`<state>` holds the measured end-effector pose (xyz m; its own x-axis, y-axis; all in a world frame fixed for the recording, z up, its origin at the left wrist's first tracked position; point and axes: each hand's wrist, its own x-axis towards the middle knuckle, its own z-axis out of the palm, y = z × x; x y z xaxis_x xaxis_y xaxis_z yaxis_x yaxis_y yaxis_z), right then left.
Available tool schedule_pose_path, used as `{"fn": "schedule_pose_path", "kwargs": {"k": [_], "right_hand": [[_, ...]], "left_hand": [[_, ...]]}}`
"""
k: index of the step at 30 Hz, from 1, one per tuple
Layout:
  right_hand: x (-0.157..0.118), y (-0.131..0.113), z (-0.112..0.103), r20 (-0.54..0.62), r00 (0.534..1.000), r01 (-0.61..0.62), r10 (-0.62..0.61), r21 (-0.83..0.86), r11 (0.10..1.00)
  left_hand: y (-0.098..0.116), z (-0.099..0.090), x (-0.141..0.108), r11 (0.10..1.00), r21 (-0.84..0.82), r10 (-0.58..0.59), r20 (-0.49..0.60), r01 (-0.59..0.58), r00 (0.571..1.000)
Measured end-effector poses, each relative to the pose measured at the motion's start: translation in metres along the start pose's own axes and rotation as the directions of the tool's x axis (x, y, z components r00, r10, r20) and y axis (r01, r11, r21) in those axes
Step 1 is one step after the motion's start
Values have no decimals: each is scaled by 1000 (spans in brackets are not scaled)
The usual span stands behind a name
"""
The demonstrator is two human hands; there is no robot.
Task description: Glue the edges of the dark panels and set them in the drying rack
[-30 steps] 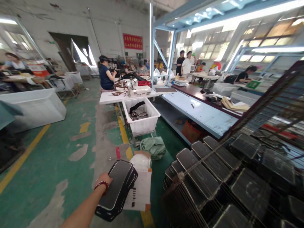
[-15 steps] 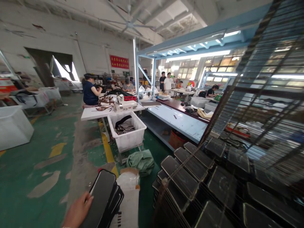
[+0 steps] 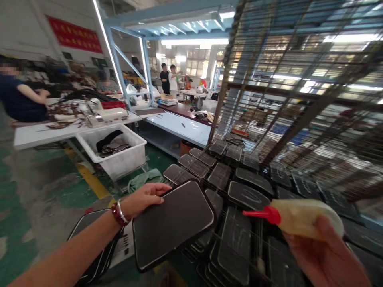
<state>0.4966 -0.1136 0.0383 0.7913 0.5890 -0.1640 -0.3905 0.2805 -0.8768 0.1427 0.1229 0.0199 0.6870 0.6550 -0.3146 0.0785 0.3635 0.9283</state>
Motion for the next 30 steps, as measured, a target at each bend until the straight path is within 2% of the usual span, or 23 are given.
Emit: {"fn": "schedule_pose_path", "kwargs": {"k": [1,3,6,12,17,21,27,30], "right_hand": [[-2,-8,5,-70,998,7,-4,35,999],[-5,-22,15,-12,994,106,-106,34,994],[-5,-37,18,122,975,193,-186,-48,980],[0,-46,-4,179,952,278,-248,-170,945],[3,-46,-12,205,942,307,-267,-204,930],[2,-48,-16,316,909,352,-272,-228,908],[-9,-50,-23,471,865,317,-173,-247,916],[-18,-49,-25,484,868,267,-111,-265,927]], "left_hand": [[6,15,6,999,39,-21,94,17,995],[16,39,17,992,122,-65,222,39,973],[27,65,30,971,235,-120,328,42,937],[35,97,50,926,378,-206,469,16,859],[35,108,61,916,401,-227,503,7,834],[37,111,67,919,395,-228,509,10,830],[41,108,74,929,370,-219,480,31,850],[41,103,77,935,352,-208,463,37,862]]}}
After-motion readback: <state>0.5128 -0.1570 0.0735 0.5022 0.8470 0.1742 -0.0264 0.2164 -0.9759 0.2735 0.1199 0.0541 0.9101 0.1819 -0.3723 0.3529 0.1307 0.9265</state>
